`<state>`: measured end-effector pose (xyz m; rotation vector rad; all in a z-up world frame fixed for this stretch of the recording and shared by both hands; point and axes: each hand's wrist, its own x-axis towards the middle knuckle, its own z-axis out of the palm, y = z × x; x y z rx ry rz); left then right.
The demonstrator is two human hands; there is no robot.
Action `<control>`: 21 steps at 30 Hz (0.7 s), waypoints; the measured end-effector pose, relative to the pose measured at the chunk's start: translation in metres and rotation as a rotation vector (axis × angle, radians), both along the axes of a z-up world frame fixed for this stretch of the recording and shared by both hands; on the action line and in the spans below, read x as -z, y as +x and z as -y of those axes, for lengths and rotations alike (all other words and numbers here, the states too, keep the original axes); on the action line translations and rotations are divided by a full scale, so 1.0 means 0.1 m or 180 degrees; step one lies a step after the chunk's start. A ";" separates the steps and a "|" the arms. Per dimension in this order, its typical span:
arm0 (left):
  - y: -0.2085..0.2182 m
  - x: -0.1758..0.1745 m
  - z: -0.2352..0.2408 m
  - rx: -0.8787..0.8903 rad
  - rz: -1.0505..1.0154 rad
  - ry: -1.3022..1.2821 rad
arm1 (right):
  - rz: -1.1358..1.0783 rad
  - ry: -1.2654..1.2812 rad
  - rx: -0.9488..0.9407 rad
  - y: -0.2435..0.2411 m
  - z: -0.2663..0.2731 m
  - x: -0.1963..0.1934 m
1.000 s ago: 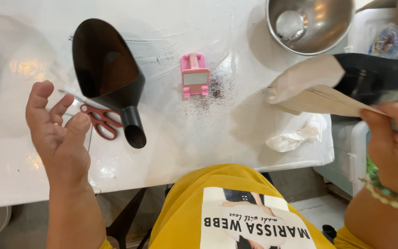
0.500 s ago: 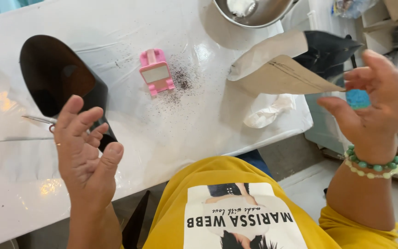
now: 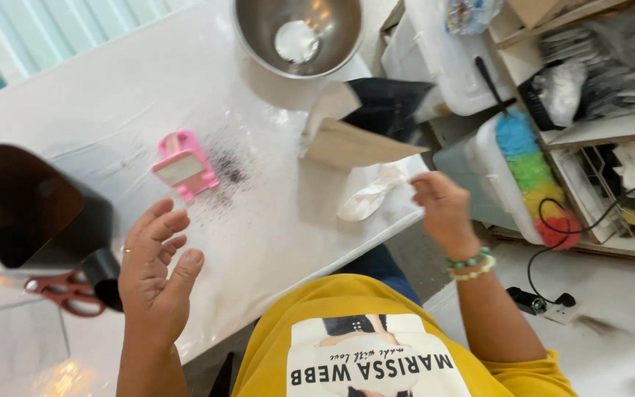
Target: Filling a bag with ground coffee using a scoop and then wiping the work surface
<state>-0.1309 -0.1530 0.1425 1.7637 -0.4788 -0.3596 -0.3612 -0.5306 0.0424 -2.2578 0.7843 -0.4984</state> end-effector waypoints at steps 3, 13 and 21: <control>-0.08 0.04 0.32 0.0272 -0.0003 0.0211 | -0.0134 0.0256 -0.0582 0.04 -0.06 0.04; -0.40 0.17 1.29 0.0105 -0.0148 0.0356 | 0.0265 -0.0352 -0.1514 -0.22 0.51 0.14; -0.80 0.55 1.43 -0.0710 -0.0655 0.0418 | 0.0063 0.0824 -0.1383 -0.48 0.96 0.32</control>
